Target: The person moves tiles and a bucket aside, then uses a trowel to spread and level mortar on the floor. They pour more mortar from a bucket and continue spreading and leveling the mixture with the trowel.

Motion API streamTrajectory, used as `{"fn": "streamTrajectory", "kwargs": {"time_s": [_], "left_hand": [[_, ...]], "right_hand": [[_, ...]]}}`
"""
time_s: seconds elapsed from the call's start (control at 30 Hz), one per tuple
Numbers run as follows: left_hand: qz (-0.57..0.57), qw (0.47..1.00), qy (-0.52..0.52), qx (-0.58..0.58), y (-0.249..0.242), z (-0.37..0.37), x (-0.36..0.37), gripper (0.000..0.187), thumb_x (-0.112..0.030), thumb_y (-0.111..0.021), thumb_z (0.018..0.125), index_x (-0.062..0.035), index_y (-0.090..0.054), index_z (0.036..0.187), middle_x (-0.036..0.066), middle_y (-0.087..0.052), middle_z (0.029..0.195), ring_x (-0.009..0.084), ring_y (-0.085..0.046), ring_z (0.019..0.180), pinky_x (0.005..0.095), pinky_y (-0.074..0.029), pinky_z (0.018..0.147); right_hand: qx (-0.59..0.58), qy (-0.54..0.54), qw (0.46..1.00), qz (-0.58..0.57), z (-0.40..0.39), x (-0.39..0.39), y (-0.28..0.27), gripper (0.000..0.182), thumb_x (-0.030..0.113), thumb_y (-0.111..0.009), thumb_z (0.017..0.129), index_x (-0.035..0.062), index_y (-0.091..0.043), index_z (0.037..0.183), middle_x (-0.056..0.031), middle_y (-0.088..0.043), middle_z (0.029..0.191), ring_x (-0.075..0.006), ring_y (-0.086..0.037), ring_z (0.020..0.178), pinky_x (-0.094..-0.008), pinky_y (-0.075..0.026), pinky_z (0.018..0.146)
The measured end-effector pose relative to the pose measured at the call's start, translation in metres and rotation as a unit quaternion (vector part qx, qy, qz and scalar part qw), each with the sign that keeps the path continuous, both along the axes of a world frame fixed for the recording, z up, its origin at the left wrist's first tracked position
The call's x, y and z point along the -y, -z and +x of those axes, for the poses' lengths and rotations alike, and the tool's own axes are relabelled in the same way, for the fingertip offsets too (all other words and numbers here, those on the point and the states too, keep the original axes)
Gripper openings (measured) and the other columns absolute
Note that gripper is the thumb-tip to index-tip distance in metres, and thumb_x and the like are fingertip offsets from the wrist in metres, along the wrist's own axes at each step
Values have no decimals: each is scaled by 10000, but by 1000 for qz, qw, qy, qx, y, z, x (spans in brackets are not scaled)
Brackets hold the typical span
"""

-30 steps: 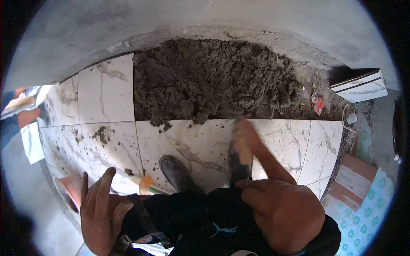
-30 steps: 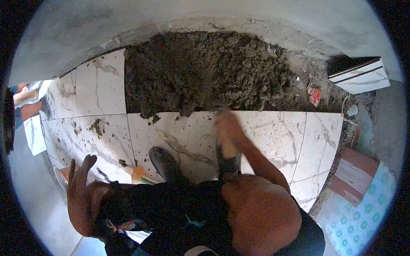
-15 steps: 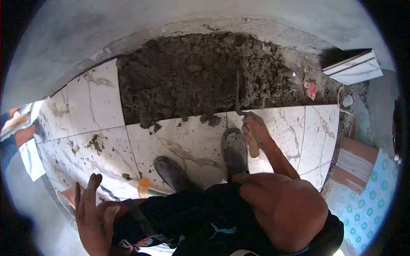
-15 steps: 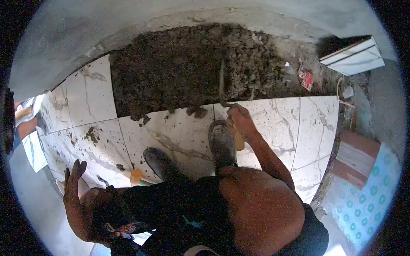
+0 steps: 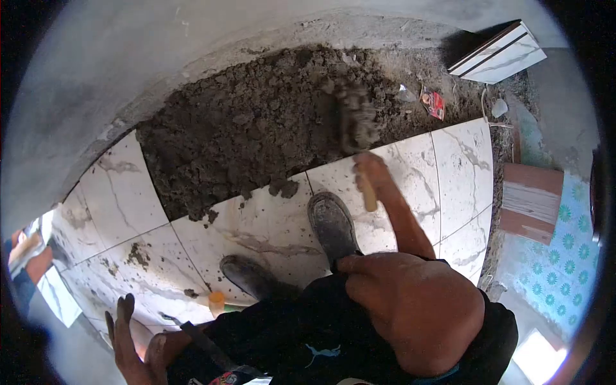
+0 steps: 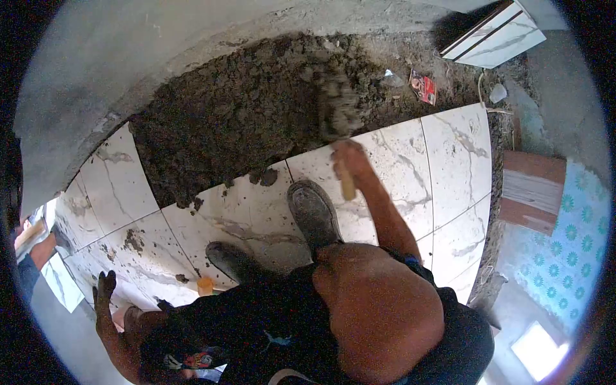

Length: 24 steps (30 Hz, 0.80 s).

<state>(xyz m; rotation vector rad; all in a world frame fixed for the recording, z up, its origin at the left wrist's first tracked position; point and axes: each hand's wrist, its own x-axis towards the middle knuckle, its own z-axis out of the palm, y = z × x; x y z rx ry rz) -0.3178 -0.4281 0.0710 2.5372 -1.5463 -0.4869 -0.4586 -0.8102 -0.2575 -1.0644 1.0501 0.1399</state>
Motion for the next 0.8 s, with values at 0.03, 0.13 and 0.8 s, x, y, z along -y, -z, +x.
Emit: {"fn": "streamTrajectory", "kwargs": {"time_s": [0.03,0.13,0.8], "left_hand": [[0,1000,-4,1,1,1,-3,983,-791,-390,614,-25,-380,1230,339,-390,1187,449,-412,1112,587,-311,880],[-5,1000,-16,-9,10,6,-12,978,-783,-400,615,-25,-380,1232,336,-393,1187,444,-415,1112,582,-312,883],[-17,991,-128,-35,20,1,-34,946,-732,-468,622,-25,-377,1244,313,-414,1184,414,-430,1110,551,-317,903]], "right_hand": [[-11,24,999,-18,-7,14,5,318,281,-516,817,26,-479,1004,-67,-528,668,-133,-478,447,-279,-420,366],[71,19,997,-7,-50,76,20,306,297,-535,795,61,-482,984,-52,-515,663,-132,-478,444,-274,-423,363],[29,-41,998,23,-23,66,-29,158,237,-502,843,86,-468,875,5,-446,559,-93,-413,386,-230,-353,319]]}}
